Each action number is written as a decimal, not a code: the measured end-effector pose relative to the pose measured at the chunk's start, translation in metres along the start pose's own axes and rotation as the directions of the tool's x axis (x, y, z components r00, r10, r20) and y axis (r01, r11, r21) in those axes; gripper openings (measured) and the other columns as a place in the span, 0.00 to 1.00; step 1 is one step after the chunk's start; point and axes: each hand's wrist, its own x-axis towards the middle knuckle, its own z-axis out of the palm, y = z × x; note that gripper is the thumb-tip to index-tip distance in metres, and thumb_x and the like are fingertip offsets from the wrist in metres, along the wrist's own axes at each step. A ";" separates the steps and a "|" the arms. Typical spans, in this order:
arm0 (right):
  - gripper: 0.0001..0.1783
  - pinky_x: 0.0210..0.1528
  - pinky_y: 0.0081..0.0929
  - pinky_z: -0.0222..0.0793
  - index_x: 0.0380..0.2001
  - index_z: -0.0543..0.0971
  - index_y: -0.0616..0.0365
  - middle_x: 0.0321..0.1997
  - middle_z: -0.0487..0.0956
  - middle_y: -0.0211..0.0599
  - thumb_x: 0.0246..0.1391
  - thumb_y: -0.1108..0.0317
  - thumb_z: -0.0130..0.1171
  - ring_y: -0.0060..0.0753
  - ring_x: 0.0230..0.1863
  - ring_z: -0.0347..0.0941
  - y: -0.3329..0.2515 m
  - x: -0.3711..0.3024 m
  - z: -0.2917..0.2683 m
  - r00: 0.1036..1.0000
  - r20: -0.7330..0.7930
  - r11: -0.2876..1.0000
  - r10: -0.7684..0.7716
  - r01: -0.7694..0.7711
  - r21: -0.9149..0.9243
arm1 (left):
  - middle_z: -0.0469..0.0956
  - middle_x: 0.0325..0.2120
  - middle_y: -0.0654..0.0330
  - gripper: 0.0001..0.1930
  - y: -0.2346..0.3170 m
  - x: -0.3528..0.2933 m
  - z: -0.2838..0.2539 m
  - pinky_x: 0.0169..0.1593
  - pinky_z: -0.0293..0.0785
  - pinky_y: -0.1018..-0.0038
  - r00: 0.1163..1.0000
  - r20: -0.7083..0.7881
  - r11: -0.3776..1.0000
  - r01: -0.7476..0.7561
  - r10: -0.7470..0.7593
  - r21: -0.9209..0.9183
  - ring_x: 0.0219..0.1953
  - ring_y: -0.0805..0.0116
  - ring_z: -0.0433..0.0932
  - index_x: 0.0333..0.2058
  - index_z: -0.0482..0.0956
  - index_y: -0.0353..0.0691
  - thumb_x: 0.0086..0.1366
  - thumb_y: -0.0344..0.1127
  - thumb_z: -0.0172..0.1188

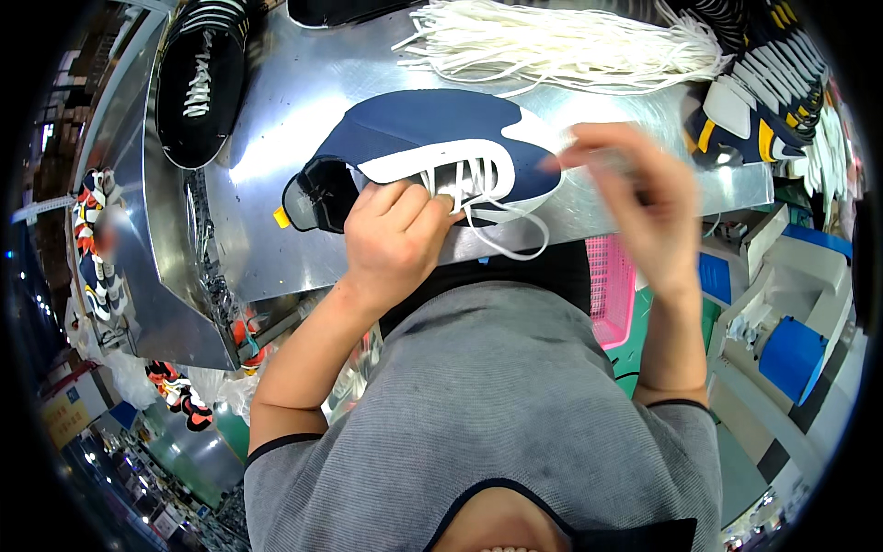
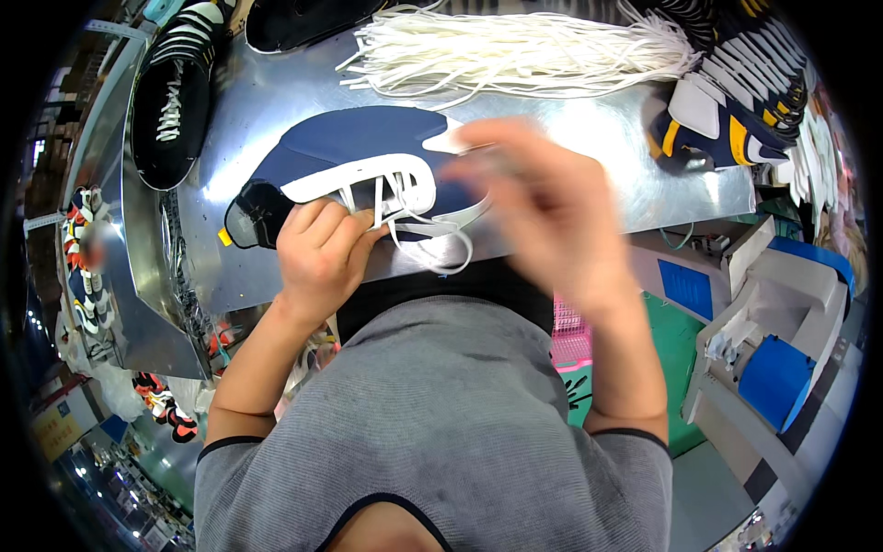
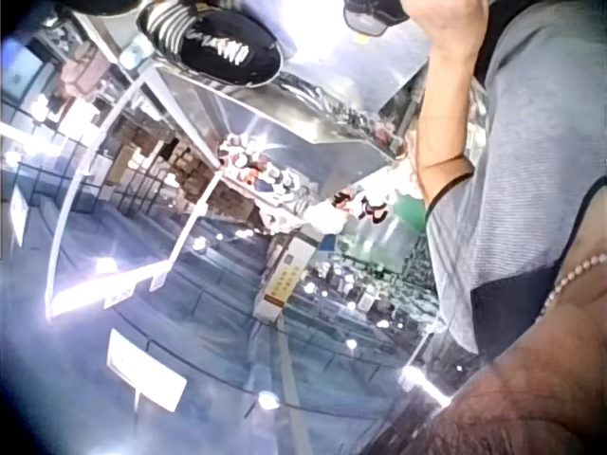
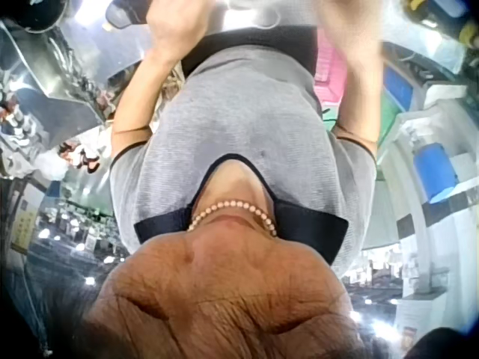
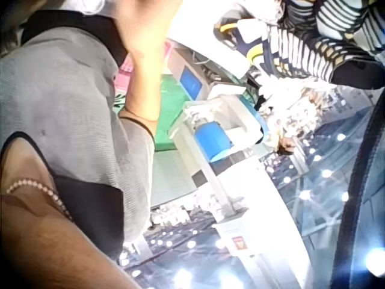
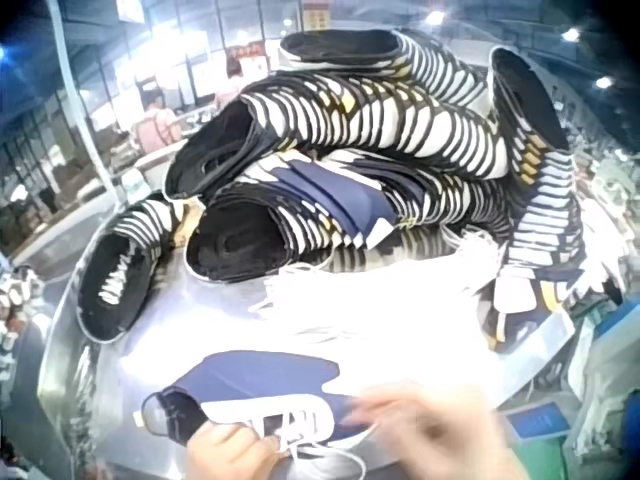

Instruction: The person threads a white shoelace through the eyelets of a blue and yellow shoe upper by hand, repeating the process on multiple units from a pile on the workstation.

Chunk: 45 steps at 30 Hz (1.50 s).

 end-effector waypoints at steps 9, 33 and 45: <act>0.10 0.35 0.39 0.74 0.37 0.80 0.54 0.30 0.83 0.40 0.51 0.66 0.63 0.47 0.33 0.81 0.003 0.036 0.065 0.883 0.448 0.911 0.141 0.062 -0.408 | 0.69 0.21 0.64 0.10 -0.005 -0.009 0.003 0.28 0.65 0.70 0.993 -0.082 0.995 -0.077 0.082 0.057 0.26 0.66 0.71 0.29 0.80 0.40 0.46 0.29 0.70; 0.04 0.35 0.15 0.64 0.33 0.82 0.60 0.31 0.80 0.25 0.56 0.71 0.64 0.13 0.33 0.71 0.031 0.044 0.072 0.887 0.317 0.773 0.335 -0.451 0.446 | 0.82 0.40 0.44 0.27 -0.013 0.017 -0.013 0.52 0.73 0.62 0.725 0.402 0.574 0.688 -0.559 -0.443 0.47 0.48 0.80 0.59 0.66 0.36 0.71 0.49 0.56; 0.13 0.40 0.27 0.71 0.41 0.78 0.62 0.36 0.80 0.41 0.56 0.67 0.65 0.34 0.36 0.77 0.028 0.027 0.071 0.956 0.114 0.914 0.269 -0.291 0.283 | 0.82 0.44 0.55 0.20 -0.005 0.014 0.008 0.52 0.73 0.70 0.793 0.135 0.712 0.596 -0.594 -0.371 0.45 0.65 0.80 0.45 0.78 0.35 0.56 0.34 0.73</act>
